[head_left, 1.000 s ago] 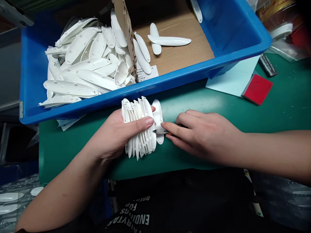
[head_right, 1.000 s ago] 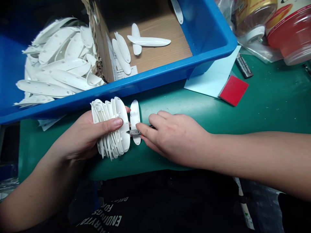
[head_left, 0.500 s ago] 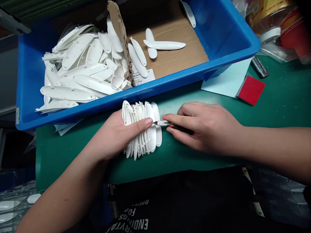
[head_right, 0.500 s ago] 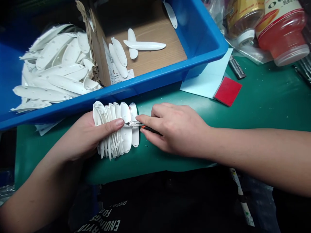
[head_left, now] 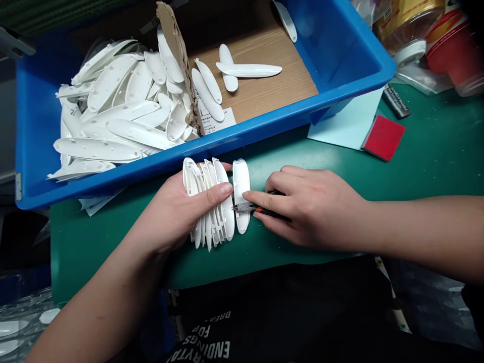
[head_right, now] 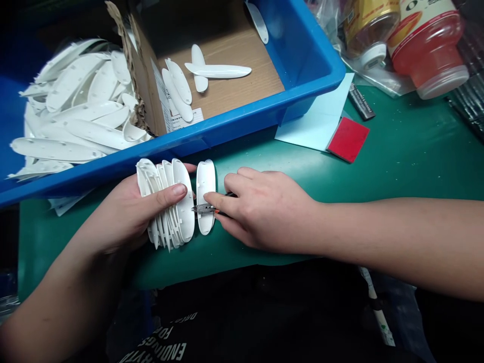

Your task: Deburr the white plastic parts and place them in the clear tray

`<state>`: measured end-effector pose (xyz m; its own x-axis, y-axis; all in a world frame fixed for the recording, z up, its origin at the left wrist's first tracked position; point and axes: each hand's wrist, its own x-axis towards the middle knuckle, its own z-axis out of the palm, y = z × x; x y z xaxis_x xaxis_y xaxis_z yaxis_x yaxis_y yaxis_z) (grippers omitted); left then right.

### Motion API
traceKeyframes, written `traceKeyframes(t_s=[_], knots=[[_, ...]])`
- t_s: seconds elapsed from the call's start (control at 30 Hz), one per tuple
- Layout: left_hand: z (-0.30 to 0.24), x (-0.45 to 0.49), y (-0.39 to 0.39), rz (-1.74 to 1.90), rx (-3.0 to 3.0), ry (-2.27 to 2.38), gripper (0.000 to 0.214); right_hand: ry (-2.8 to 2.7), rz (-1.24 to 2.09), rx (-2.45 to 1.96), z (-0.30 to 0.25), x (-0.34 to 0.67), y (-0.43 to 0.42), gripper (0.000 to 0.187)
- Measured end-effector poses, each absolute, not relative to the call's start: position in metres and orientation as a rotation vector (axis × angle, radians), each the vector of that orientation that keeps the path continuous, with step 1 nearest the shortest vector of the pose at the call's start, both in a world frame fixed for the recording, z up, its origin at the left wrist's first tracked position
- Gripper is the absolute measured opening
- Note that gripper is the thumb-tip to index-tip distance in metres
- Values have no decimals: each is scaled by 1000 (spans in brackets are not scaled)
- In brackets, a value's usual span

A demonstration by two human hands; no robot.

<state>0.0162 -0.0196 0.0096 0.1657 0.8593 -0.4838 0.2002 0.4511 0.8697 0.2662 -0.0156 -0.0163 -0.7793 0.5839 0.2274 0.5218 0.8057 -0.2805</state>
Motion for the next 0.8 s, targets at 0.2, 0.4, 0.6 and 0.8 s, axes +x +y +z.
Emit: traceKeyframes(t_s=[0.2,0.4,0.6,0.8], knots=[[5,17,-22,693,1007,1304,44,-2713,277,-843,-16,266,-19,35],[3,18,-25,740,1000,1298,45,-2730,229,-848,-15,265,-20,35],[4,20,-27,764,1003,1330,46,-2773,146,-862,-15,264,-23,35],[4,22,-30,801,970,1331,41,-2767,79,-852,-16,262,-27,35]])
